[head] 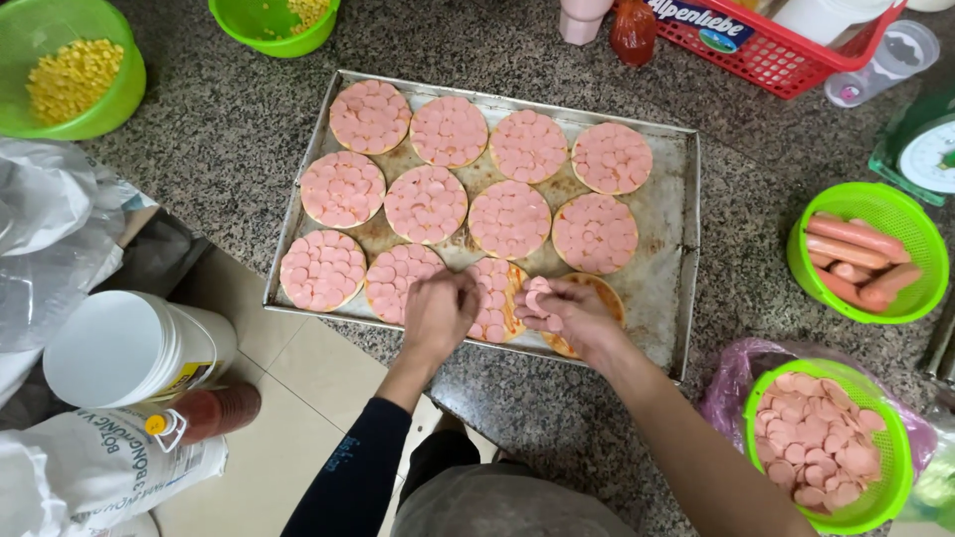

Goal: Frying donuts in a pan and assembling toppings (ham and sausage) on pastry bases.

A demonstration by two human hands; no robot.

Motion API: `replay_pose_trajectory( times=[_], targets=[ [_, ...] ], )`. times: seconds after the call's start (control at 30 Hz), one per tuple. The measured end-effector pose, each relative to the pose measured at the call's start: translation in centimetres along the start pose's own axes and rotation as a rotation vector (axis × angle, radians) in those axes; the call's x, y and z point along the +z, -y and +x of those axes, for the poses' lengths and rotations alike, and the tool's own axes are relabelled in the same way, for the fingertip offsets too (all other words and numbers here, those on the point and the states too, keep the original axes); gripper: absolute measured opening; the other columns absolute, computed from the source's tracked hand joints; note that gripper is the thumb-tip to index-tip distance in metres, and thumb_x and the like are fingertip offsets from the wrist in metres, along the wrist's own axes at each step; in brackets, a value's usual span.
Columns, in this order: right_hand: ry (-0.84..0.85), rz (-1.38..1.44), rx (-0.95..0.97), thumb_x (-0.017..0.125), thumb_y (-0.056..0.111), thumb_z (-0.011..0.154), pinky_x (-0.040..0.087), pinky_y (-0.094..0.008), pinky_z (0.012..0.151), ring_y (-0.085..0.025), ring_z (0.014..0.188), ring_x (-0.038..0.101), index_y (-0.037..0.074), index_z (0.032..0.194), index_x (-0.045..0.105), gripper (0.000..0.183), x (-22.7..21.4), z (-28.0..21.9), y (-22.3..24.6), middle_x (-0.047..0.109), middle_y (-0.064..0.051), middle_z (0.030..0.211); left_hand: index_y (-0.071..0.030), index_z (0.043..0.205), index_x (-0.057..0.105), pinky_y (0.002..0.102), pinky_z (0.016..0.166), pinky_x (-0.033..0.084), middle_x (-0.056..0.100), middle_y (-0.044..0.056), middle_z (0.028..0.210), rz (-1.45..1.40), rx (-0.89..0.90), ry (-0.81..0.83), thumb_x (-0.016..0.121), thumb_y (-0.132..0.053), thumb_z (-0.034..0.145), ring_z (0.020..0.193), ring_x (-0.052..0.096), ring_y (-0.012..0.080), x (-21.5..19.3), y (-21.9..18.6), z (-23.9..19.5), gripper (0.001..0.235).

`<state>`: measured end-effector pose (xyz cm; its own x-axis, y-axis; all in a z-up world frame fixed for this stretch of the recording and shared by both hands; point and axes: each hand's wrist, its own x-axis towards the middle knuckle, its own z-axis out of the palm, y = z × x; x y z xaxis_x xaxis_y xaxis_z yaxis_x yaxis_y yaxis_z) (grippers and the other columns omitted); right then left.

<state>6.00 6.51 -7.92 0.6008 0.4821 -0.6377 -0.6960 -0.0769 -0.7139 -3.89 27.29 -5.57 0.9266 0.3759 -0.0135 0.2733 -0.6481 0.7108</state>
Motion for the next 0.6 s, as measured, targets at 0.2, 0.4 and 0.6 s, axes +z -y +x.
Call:
replay_pose_trajectory(
  times=[0.2, 0.4, 0.6],
  targets=[
    [-0.045, -0.003, 0.01, 0.063, 0.005, 0.095, 0.063, -0.037, 0.087, -0.029, 0.101, 0.075, -0.005, 0.127, 0.061, 0.034, 0.2, -0.2, -0.3, 0.072, -0.018, 0.113, -0.007, 0.085, 0.073, 0.047, 0.09, 0.043, 0.072, 0.013, 0.088, 0.213, 0.064, -0.073, 0.071, -0.02, 0.085, 0.085, 0.069, 0.0316, 0.4, 0.0, 0.0, 0.013],
    [-0.049, 0.032, -0.008, 0.066, 0.006, 0.094, 0.064, -0.037, 0.085, -0.029, 0.098, 0.075, -0.005, 0.12, 0.063, 0.029, 0.5, -0.3, -0.6, 0.072, -0.016, 0.11, -0.007, 0.084, 0.072, 0.048, 0.088, 0.043, 0.072, 0.013, 0.089, 0.274, 0.087, -0.127, 0.07, -0.021, 0.087, 0.086, 0.069, 0.0315, 0.8, 0.2, 0.2, 0.015],
    [-0.054, 0.035, 0.03, 0.064, 0.015, 0.096, 0.064, -0.037, 0.087, -0.029, 0.098, 0.075, -0.002, 0.119, 0.062, 0.029, 2.4, -1.9, 1.3, 0.071, -0.016, 0.112, -0.006, 0.086, 0.073, 0.051, 0.089, 0.044, 0.071, 0.014, 0.09, 0.297, 0.065, -0.132, 0.068, -0.023, 0.091, 0.087, 0.069, 0.0331, 0.4, -0.4, -0.2, 0.019]
  ],
)
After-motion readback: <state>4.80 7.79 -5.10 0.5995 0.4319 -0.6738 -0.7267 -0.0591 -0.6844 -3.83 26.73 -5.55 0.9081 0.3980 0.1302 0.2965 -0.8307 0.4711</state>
